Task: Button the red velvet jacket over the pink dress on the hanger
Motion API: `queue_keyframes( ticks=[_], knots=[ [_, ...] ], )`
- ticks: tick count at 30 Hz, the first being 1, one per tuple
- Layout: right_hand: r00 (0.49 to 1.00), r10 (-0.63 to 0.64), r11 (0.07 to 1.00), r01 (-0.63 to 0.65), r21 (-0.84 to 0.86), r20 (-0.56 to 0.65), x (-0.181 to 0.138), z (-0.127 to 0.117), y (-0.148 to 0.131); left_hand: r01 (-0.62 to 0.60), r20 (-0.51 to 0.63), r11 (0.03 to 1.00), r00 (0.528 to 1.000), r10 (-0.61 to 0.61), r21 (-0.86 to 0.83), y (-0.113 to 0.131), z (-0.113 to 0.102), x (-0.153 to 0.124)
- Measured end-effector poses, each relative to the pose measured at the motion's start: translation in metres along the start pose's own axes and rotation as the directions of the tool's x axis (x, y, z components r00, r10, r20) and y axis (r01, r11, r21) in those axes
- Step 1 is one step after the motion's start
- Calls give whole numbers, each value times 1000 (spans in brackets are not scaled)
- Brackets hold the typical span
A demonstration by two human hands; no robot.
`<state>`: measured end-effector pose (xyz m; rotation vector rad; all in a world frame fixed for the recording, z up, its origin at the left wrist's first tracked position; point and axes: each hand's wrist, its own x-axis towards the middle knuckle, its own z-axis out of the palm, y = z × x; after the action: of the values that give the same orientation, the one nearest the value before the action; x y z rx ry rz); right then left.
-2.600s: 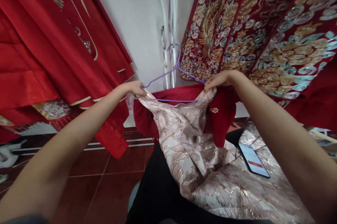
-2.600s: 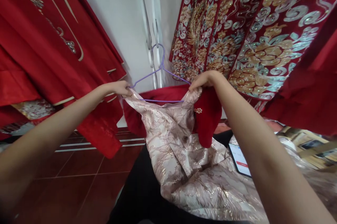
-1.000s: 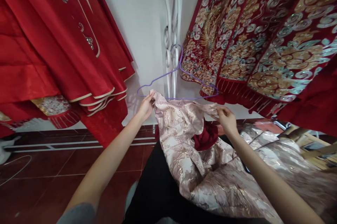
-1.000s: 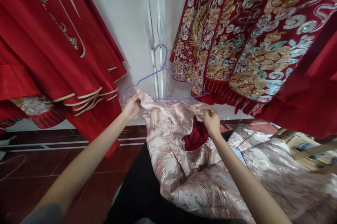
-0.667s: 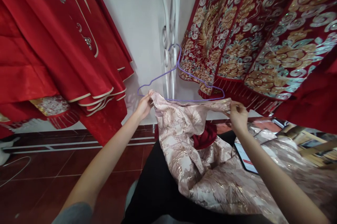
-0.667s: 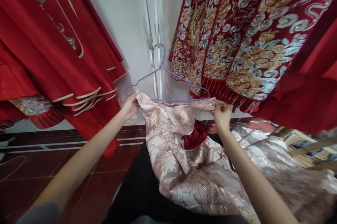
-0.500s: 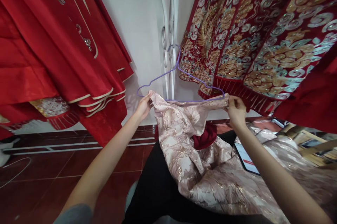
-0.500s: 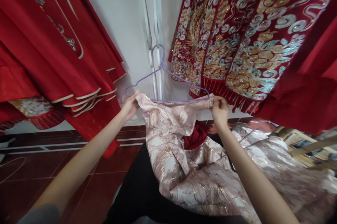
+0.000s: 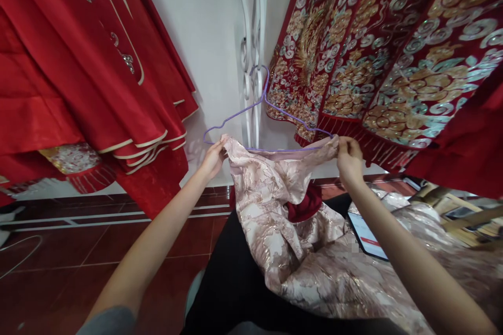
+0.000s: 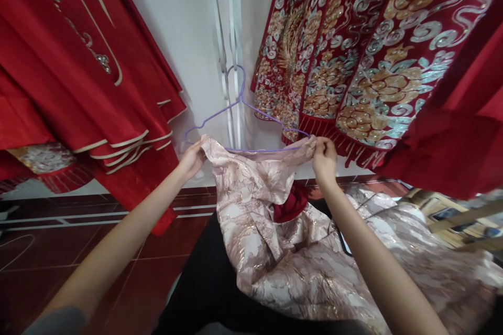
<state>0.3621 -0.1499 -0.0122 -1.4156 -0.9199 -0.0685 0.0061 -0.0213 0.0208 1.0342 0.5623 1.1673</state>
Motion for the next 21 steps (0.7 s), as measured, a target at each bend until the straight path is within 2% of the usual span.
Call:
queue_keyframes(
  ticks=[3, 5, 8, 10, 12, 14, 17, 19, 21],
  knots=[
    [998, -37, 998, 34, -53, -56, 10, 13, -29, 3, -5, 1000, 1000, -3, -25, -3, 1, 1],
    [991, -130, 983, 129, -134, 0, 14, 22, -50, 27, 7, 999, 1000, -27, -42, -6, 4, 1],
    [956, -276, 932, 293, -214, 104, 16, 37, -75, 74, 9, 996, 997, -74, -50, -9, 7, 1],
    [939, -275, 921, 319, -224, 206, 17, 46, -83, 62, 8, 998, 998, -61, -28, -7, 6, 1],
    [919, -224, 921, 309, -238, 323, 20, 50, -83, -15, -10, 999, 1000, 15, 50, -2, 1, 2],
    [887, -211, 910, 332, -249, 411, 24, 49, -79, -144, -56, 964, 985, 160, 225, 4, -11, 1],
    [854, -250, 890, 388, -238, 456, 30, 44, -74, -285, -133, 825, 910, 393, 488, 8, -37, -1],
    [854, -251, 886, 393, -247, 457, 34, 40, -74, -278, -196, 809, 882, 428, 518, 6, -57, -3],
    [853, -236, 882, 389, -265, 466, 38, 39, -75, -223, -271, 855, 885, 379, 469, 1, -74, -3]
  ],
)
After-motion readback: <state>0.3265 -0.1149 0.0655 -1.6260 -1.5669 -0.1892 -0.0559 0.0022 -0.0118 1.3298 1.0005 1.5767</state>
